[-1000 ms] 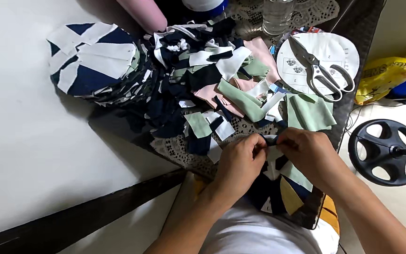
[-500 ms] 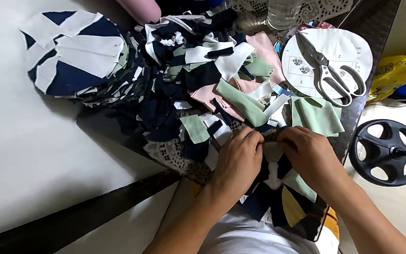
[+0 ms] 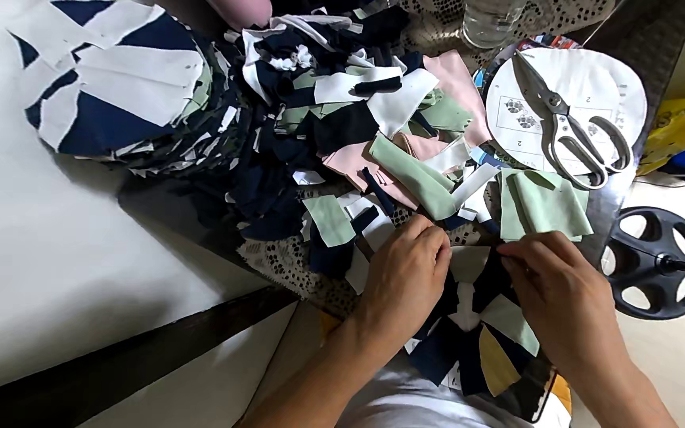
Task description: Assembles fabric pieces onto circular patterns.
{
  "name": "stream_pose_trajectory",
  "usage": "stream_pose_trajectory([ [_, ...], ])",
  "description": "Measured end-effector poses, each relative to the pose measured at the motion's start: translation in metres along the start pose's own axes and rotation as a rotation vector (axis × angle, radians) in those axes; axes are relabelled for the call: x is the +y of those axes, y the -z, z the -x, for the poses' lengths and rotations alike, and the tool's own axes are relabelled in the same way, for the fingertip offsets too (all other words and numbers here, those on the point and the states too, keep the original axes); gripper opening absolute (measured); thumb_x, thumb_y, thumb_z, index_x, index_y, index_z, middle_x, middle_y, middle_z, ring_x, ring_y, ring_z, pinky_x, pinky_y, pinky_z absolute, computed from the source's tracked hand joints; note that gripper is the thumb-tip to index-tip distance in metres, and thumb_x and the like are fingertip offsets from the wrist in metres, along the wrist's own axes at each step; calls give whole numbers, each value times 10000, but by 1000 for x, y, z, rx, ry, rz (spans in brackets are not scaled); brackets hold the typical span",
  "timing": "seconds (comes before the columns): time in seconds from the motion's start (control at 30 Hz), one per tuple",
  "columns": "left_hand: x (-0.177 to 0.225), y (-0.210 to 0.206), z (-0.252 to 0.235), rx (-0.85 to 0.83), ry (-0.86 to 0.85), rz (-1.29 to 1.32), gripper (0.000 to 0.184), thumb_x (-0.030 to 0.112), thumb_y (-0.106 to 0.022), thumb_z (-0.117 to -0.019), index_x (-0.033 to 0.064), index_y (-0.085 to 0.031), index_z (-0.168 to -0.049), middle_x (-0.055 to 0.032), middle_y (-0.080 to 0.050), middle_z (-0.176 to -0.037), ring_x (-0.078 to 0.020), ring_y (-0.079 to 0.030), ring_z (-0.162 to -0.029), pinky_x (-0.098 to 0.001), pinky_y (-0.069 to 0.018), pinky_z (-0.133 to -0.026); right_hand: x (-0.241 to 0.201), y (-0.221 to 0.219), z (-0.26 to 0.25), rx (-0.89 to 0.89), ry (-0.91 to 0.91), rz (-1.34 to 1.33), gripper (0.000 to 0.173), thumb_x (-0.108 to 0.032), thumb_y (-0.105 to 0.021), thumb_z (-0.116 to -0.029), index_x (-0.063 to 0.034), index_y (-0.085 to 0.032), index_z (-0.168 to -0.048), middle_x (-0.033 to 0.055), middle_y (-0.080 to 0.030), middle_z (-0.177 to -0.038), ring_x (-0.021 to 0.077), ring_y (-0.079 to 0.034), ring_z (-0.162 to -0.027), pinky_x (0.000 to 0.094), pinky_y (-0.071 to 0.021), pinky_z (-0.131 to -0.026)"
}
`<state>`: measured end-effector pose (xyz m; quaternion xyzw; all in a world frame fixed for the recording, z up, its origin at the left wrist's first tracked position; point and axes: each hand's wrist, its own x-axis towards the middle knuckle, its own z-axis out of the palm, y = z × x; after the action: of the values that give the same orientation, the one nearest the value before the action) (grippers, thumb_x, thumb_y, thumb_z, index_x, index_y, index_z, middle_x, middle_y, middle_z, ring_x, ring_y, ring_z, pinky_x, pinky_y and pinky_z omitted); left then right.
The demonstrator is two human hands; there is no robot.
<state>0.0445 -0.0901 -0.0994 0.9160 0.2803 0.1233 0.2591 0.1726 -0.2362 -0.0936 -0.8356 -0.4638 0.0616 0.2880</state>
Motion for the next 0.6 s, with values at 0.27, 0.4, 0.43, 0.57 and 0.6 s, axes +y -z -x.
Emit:
stream_pose_trajectory([
  [0.27, 0, -2, 0, 19, -4, -20, 139, 151, -644, -943, 89, -755, -885, -67, -700, -925, -150, -665, -728, -285, -561, -646, -10, -21, 19, 111, 54, 100, 245, -250, -608, -980, -142, -796, -1095, 132, -714, -1029, 302, -659, -931, 410, -509, -745],
  [0.4, -3, -2, 1, 25, -15, -20, 135, 145, -644, -944, 86, -752, -887, -63, -696, -911, -142, -654, -710, -277, -554, -643, -7, -29, 22, 119, 65, 145, 256, -282, -615, -976, -150, -797, -1098, 138, -714, -1031, 315, -658, -937, 414, -506, -738],
  [0.43, -4, -2, 1, 30, -21, -22, 133, 142, -644, -943, 85, -752, -888, -62, -696, -907, -140, -653, -711, -273, -554, -645, -7, -29, 23, 120, 64, 145, 257, -283, -617, -976, -149, -796, -1104, 139, -713, -1033, 317, -657, -938, 415, -506, -740],
  [0.57, -8, -3, 2, 61, -39, -6, 130, 94, -620, -953, 67, -748, -951, -75, -700, -931, -145, -656, -722, -275, -559, -656, -7, -30, 24, 131, 60, 138, 264, -288, -617, -976, -151, -789, -1123, 138, -706, -1036, 316, -647, -942, 412, -496, -740],
  [0.6, -9, -2, 2, 74, -38, 0, 143, 69, -600, -958, 56, -740, -984, -85, -700, -938, -156, -656, -721, -286, -560, -657, -7, -31, 24, 132, 59, 136, 265, -286, -615, -978, -150, -787, -1127, 140, -705, -1039, 319, -646, -946, 414, -496, -741],
])
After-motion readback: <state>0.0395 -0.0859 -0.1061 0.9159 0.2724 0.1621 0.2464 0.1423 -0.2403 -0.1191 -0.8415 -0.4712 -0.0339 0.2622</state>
